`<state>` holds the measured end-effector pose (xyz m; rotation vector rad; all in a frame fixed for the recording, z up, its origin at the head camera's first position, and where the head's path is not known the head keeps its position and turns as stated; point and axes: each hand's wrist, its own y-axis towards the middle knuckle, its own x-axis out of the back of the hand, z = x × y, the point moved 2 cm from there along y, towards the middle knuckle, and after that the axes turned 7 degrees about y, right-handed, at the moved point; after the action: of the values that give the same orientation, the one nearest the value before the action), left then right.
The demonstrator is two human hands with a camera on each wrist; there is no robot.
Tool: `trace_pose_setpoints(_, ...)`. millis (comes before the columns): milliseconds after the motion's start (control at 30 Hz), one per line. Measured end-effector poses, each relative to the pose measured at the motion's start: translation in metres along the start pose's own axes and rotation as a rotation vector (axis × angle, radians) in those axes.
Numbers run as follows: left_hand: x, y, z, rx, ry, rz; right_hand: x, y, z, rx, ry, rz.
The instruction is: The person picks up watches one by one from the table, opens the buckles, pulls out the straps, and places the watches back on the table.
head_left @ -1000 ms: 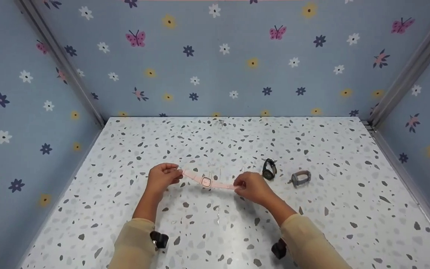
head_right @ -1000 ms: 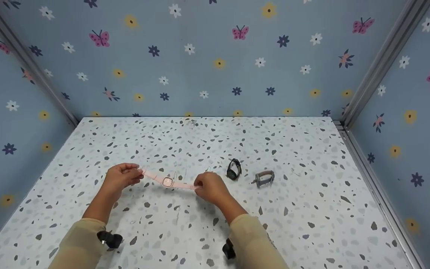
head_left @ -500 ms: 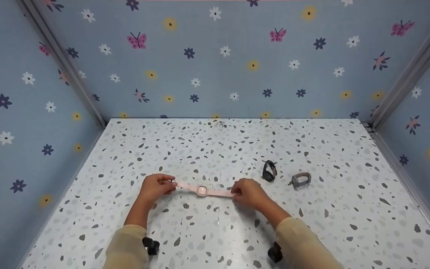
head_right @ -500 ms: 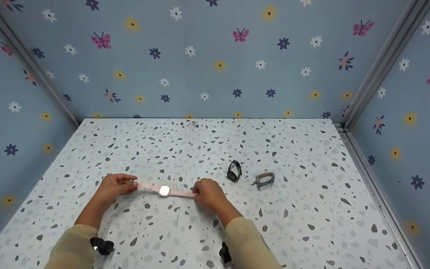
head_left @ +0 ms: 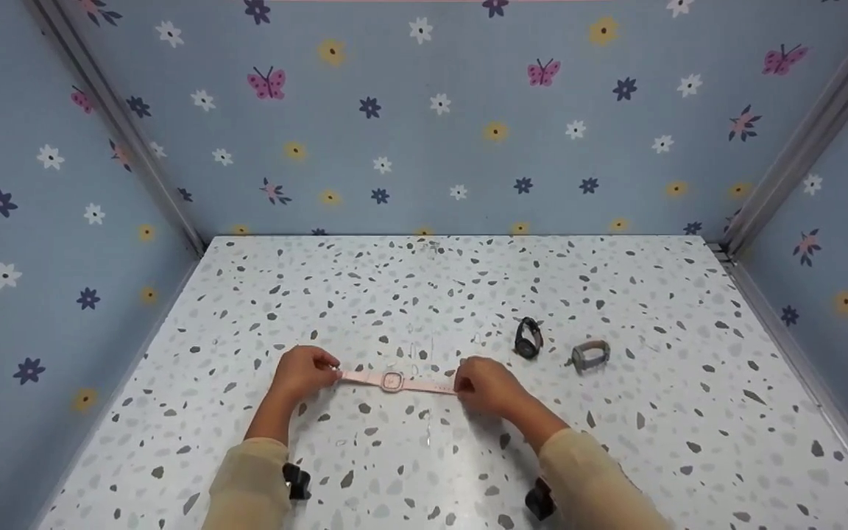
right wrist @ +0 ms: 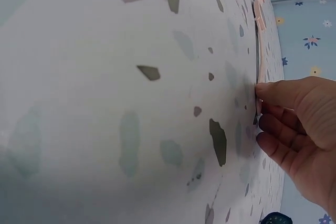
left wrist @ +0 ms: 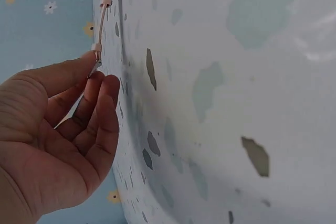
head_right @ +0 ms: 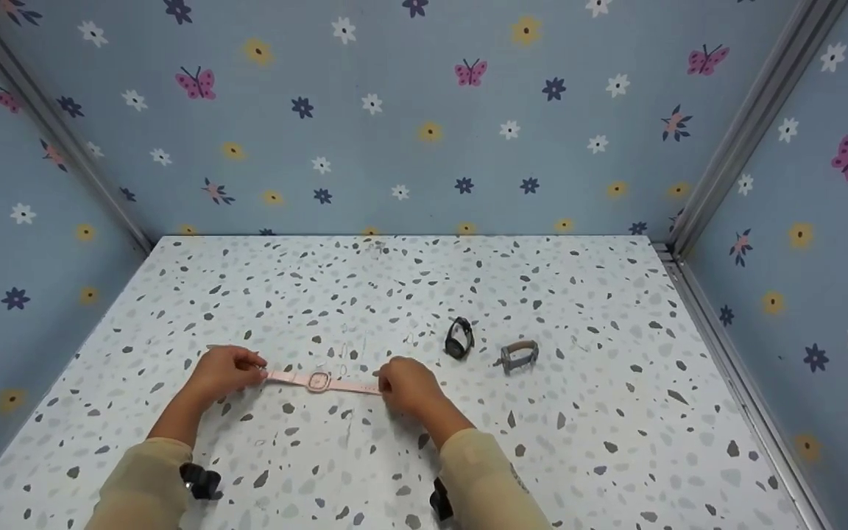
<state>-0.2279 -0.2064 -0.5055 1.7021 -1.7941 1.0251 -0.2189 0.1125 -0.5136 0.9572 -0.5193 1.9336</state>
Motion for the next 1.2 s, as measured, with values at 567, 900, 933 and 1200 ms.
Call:
trace_pose_setpoints(567, -0.007, -0.004, -0.033, -0.072, 0.051, -0.048, 0.028, -0.023, -0.009, 0.079, 0.03, -0.128)
trace_pose_setpoints(900, -0.03, -0.017, -0.083, -0.183, -0.031, -0.065, 0.056, -0.055, -0.018, 0.161, 0.012, -0.335)
trace_pose_setpoints(933, -0.033, -0.018, -0.087, -0.198, -0.041, -0.062, 0.059, -0.058, -0.02, 0.161, 0.01, -0.346)
trace_pose_setpoints(1200, -0.053, -0.031, -0.115, -0.335, -0.078, -0.044, 0.081, -0.083, -0.04, 0.119, 0.084, -0.446)
